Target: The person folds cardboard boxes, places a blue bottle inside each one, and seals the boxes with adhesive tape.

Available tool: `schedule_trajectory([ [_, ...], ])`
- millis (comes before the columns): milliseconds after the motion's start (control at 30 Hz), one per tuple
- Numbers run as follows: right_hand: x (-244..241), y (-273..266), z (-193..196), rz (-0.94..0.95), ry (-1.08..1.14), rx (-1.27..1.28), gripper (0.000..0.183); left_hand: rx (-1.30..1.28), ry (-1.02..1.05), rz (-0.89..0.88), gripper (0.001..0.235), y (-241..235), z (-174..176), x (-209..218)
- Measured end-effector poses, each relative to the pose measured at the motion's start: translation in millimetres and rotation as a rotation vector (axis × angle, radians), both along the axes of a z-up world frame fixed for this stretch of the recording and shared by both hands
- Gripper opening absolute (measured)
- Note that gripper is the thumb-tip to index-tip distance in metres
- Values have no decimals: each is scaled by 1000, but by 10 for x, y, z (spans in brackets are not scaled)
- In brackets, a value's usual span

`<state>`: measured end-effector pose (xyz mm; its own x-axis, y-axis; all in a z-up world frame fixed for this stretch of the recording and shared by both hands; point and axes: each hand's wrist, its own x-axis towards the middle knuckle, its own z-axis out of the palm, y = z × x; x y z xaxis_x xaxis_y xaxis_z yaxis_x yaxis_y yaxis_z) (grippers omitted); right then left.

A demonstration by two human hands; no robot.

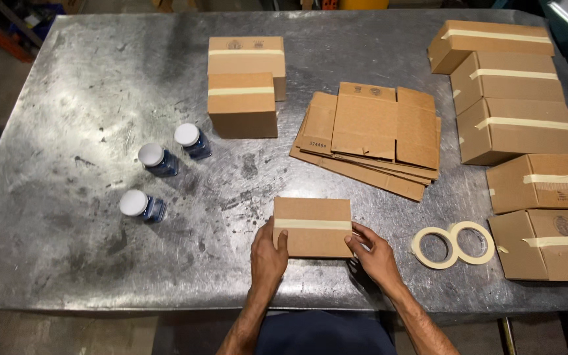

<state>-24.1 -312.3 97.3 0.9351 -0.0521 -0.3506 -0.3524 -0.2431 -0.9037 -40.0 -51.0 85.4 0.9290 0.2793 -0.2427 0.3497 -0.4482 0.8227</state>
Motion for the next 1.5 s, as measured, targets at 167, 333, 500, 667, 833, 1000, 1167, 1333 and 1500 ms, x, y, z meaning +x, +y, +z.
schedule_trajectory([
  [167,34,-25,-12,83,81,-107,56,-65,156,-58,68,37,284,45],
  [333,66,-52,191,153,195,-141,59,-186,334,-107,75,285,255,92],
  [500,65,-75,163,50,102,25,68,-230,22,91,37,602,-141,201],
  [667,-41,39,316,-57,114,69,65,-250,-83,44,36,652,-318,216],
  [833,-125,266,462,-71,150,-11,63,-348,135,-163,57,614,-458,245],
  [1000,-167,423,192,-14,264,-162,85,-388,333,-360,108,499,286,47],
  [1167,-230,461,12,-83,313,-121,86,-472,268,-368,104,412,-15,9],
  [1333,-62,387,244,-94,266,15,85,-481,91,-228,103,177,40,126],
  [1500,582,248,798,-75,94,-86,94,-312,84,-289,110,-53,1118,745],
])
